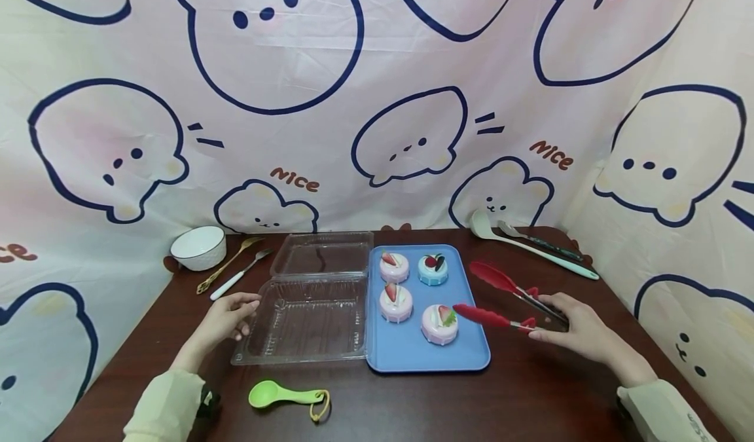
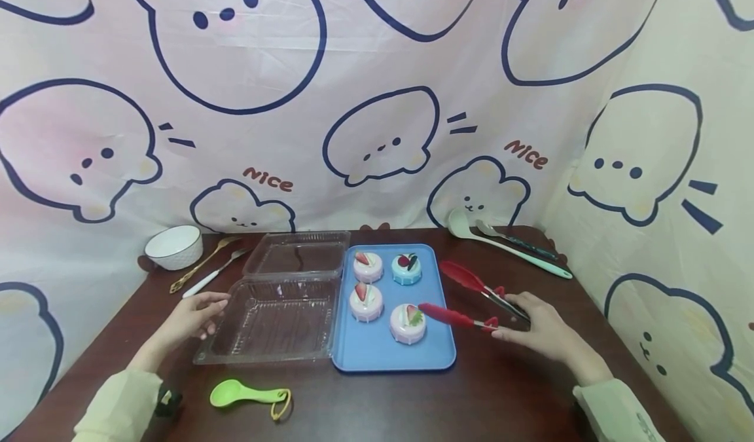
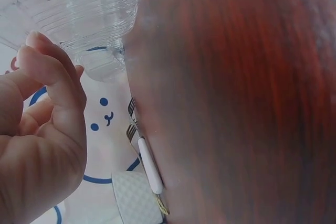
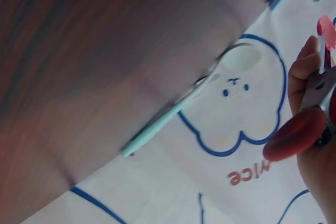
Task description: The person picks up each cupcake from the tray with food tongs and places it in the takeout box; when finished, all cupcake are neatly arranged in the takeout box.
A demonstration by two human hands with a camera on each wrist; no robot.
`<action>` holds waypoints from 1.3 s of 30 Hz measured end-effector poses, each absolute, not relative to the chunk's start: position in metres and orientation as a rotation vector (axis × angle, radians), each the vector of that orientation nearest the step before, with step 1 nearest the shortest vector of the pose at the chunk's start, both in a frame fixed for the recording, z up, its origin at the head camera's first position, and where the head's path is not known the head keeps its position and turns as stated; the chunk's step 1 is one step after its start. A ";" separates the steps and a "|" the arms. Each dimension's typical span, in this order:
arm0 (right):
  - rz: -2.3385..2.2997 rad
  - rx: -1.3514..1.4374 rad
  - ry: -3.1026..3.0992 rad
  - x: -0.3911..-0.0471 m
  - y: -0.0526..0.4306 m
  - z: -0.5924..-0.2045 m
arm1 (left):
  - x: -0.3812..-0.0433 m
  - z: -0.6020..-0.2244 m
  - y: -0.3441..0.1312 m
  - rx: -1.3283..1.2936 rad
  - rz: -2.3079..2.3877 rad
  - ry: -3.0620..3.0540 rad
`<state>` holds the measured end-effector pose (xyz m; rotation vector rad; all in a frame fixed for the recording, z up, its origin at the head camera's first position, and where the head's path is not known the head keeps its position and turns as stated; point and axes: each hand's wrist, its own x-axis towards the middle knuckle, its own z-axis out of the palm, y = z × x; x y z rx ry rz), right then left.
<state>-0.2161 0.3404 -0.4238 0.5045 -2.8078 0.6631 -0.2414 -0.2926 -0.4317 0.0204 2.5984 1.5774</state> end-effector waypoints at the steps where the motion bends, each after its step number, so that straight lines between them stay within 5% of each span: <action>1: 0.650 0.514 -2.813 -0.214 0.337 -0.423 | -0.241 -0.432 -0.293 0.020 1.583 2.593; 18: 0.671 0.752 -2.791 -0.201 0.308 -0.428 | -0.241 -0.435 -0.293 0.015 1.606 2.596; 39: 0.657 0.732 -2.849 -0.200 0.305 -0.433 | -0.239 -0.433 -0.292 0.003 1.622 2.594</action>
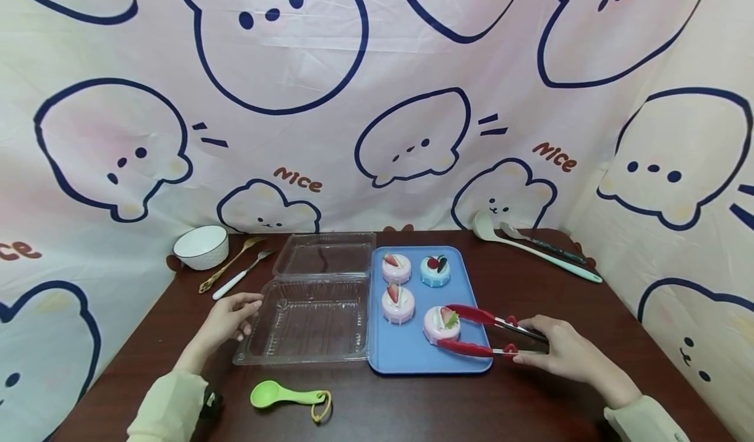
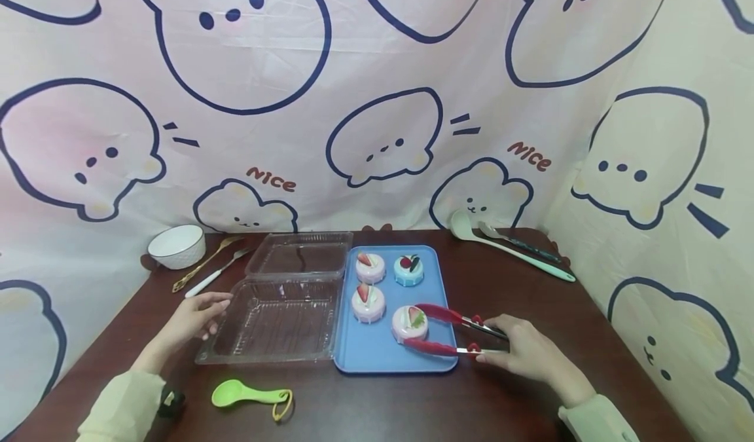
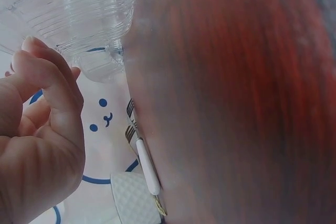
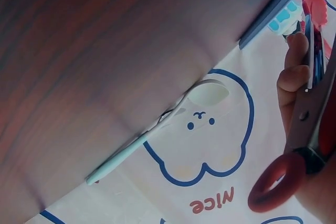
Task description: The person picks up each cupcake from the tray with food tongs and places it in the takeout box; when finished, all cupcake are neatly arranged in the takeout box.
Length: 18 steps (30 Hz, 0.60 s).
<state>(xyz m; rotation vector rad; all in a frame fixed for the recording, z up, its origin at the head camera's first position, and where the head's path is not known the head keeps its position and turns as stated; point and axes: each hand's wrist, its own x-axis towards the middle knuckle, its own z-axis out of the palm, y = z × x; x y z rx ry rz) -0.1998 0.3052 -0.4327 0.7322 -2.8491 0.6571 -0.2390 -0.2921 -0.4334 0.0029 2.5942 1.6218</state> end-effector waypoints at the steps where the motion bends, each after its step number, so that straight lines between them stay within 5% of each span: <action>1: 0.648 0.730 -2.848 -0.200 0.305 -0.433 | -0.239 -0.433 -0.292 0.003 1.617 2.595; 18: 0.587 0.767 -2.809 -0.198 0.306 -0.431 | -0.240 -0.434 -0.293 0.023 1.636 2.583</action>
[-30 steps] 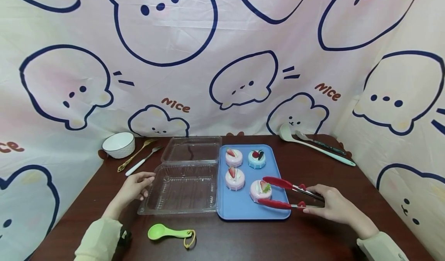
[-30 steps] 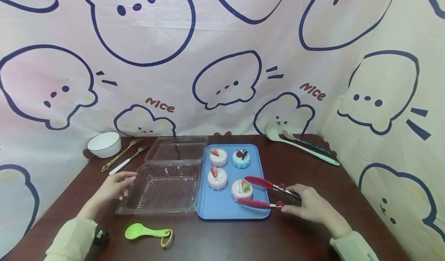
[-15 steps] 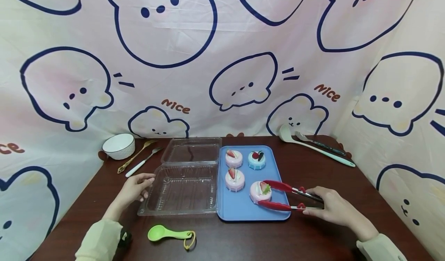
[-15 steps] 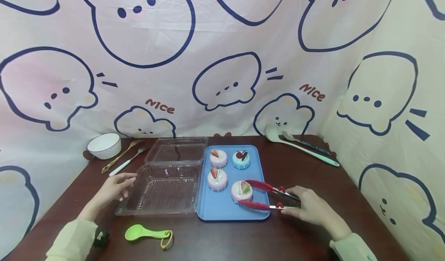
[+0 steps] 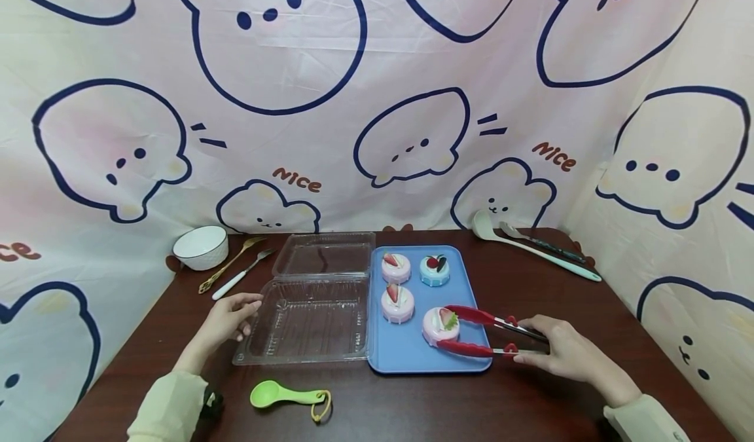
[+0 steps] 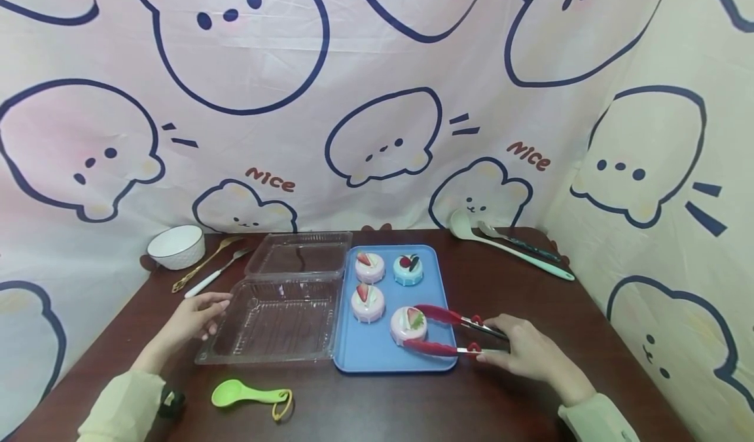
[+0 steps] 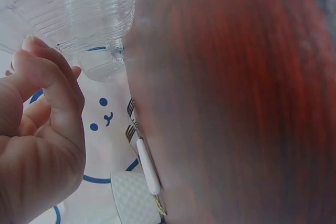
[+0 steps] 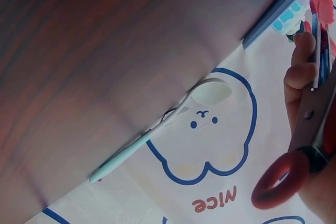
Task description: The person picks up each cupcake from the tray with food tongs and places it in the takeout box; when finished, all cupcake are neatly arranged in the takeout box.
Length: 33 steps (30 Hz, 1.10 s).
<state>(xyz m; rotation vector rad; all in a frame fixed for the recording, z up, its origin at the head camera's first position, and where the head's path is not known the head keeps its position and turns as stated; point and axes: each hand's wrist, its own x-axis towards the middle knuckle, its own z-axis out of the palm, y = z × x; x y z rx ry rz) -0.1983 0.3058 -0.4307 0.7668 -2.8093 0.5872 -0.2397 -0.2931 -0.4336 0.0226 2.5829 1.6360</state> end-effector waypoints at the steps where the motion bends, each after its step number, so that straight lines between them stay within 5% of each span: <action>1: 0.575 0.756 -2.805 -0.198 0.306 -0.431 | -0.240 -0.434 -0.293 0.019 1.633 2.583; 16: 0.594 0.878 -2.530 -0.215 0.286 -0.416 | -0.240 -0.431 -0.293 -0.021 1.600 2.606; 33: 0.637 1.148 -2.328 -0.239 0.179 -0.392 | -0.239 -0.431 -0.290 0.001 1.609 2.597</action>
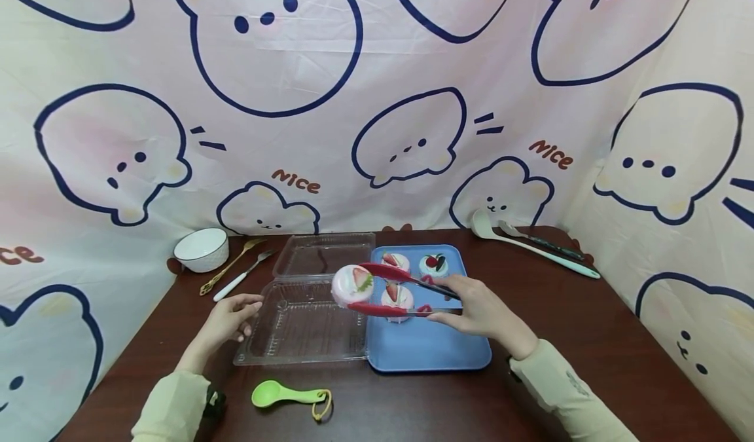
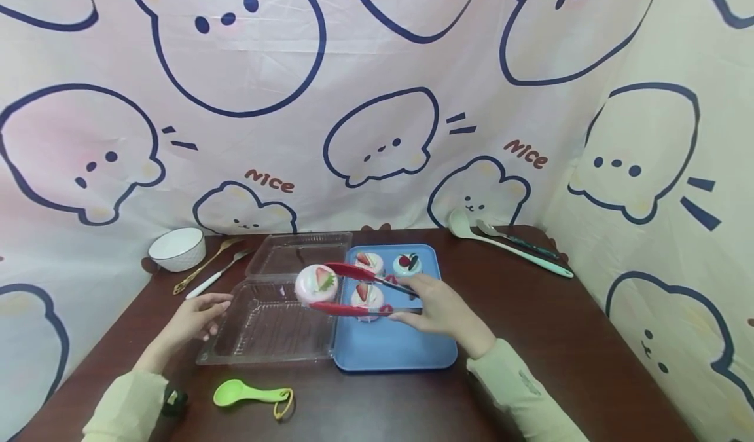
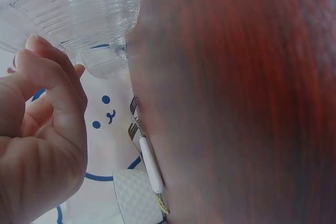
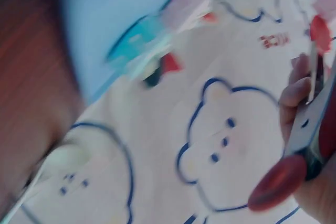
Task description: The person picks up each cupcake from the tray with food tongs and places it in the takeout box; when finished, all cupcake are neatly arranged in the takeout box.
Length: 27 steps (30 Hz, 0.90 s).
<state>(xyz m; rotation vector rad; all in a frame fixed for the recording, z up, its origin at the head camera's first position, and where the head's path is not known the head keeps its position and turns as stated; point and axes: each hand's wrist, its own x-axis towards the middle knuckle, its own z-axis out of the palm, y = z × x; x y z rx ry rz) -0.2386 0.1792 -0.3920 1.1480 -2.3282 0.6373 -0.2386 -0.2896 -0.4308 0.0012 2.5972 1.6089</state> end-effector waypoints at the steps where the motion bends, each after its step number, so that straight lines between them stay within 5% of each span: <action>1: 0.616 1.150 -2.320 -0.239 0.171 -0.391 | -0.238 -0.431 -0.290 -0.006 1.616 2.593; 27: 0.255 1.129 -2.497 -0.248 0.047 -0.408 | -0.240 -0.432 -0.294 -0.023 1.650 2.568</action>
